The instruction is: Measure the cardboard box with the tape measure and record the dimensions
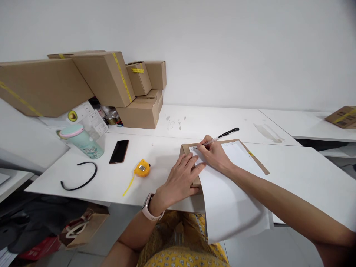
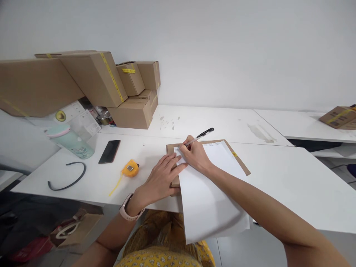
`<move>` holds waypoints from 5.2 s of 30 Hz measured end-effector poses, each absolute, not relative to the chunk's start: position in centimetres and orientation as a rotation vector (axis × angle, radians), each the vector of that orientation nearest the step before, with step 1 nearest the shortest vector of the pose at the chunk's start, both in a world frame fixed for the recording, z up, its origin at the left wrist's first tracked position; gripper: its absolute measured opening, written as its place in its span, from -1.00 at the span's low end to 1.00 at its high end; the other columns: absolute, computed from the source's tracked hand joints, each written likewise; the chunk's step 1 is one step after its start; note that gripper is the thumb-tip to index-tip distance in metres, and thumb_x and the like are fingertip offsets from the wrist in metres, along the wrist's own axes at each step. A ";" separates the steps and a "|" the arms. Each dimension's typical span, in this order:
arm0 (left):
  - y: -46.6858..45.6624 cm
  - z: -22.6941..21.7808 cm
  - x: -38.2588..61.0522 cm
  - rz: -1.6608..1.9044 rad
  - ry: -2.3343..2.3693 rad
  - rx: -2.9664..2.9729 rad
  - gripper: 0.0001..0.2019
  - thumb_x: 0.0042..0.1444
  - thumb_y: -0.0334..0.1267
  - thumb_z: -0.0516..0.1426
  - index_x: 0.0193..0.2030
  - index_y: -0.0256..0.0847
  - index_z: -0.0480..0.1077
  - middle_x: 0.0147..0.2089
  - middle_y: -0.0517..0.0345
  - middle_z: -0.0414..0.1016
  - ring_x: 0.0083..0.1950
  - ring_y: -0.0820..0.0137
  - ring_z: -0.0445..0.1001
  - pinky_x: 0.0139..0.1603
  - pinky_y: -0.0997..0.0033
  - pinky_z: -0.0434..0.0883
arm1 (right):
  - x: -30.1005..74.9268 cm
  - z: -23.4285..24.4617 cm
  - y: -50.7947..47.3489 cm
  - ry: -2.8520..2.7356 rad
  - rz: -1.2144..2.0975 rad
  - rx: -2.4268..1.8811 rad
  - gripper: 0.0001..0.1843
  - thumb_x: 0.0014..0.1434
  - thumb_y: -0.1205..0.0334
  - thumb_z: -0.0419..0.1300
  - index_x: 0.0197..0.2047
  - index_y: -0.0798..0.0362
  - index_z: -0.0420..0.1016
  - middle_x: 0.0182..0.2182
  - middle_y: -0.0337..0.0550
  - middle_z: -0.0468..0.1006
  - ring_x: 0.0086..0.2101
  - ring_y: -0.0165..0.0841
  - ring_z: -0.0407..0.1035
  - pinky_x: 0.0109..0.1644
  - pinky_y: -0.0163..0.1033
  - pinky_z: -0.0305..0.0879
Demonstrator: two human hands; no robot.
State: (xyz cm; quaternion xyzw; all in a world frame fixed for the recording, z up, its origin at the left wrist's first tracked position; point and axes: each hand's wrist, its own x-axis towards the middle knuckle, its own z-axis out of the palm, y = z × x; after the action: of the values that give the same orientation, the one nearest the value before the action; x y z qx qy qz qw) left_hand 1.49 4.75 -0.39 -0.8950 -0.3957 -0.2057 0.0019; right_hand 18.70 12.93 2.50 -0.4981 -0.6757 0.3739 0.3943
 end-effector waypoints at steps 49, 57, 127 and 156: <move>4.8 -0.4 1.5 -0.657 -1.225 -2.802 -0.21 -0.01 -0.11 0.41 0.32 -0.28 0.26 0.37 -0.30 0.26 0.45 -0.13 0.17 0.45 -0.17 0.16 | 18.8 2.3 13.1 -1.679 0.930 -1.290 -0.83 0.13 0.21 0.15 -0.41 -0.03 0.19 -0.56 -0.40 0.17 -0.50 -0.44 0.05 -0.40 -0.23 0.03; 4.8 -0.6 1.5 -0.646 -1.231 -2.793 -0.22 0.01 -0.10 0.40 0.33 -0.24 0.25 0.38 -0.25 0.26 0.46 -0.11 0.17 0.45 -0.16 0.17 | 18.8 2.7 12.9 -1.684 0.921 -1.291 -0.82 0.13 0.24 0.14 -0.42 -0.03 0.18 -0.57 -0.40 0.15 -0.51 -0.44 0.04 -0.42 -0.23 0.00; 4.5 -0.6 1.1 -0.798 -1.363 -2.893 -0.29 -0.03 -0.36 0.29 0.32 -0.19 0.28 0.41 -0.17 0.25 0.51 -0.03 0.06 0.42 -0.16 0.19 | 18.6 2.5 13.4 -1.694 0.939 -1.192 -0.82 0.11 0.18 0.18 -0.42 -0.02 0.23 -0.61 -0.42 0.18 -0.52 -0.44 0.08 -0.42 -0.26 0.00; 4.5 -0.6 1.0 -0.781 -1.372 -2.910 -0.30 0.00 -0.34 0.29 0.33 -0.17 0.28 0.41 -0.14 0.26 0.52 -0.01 0.05 0.46 -0.09 0.15 | 18.6 2.4 13.6 -1.771 0.884 -1.244 -0.82 0.08 0.21 0.18 -0.44 -0.02 0.21 -0.64 -0.41 0.18 -0.54 -0.45 0.08 -0.44 -0.28 -0.01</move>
State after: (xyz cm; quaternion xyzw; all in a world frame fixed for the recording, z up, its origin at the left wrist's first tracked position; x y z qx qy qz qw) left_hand 0.99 4.52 -0.57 -0.8758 -0.4130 -0.2350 -0.0846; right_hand 18.56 13.62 2.39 -0.4897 -0.6972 0.3481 0.3910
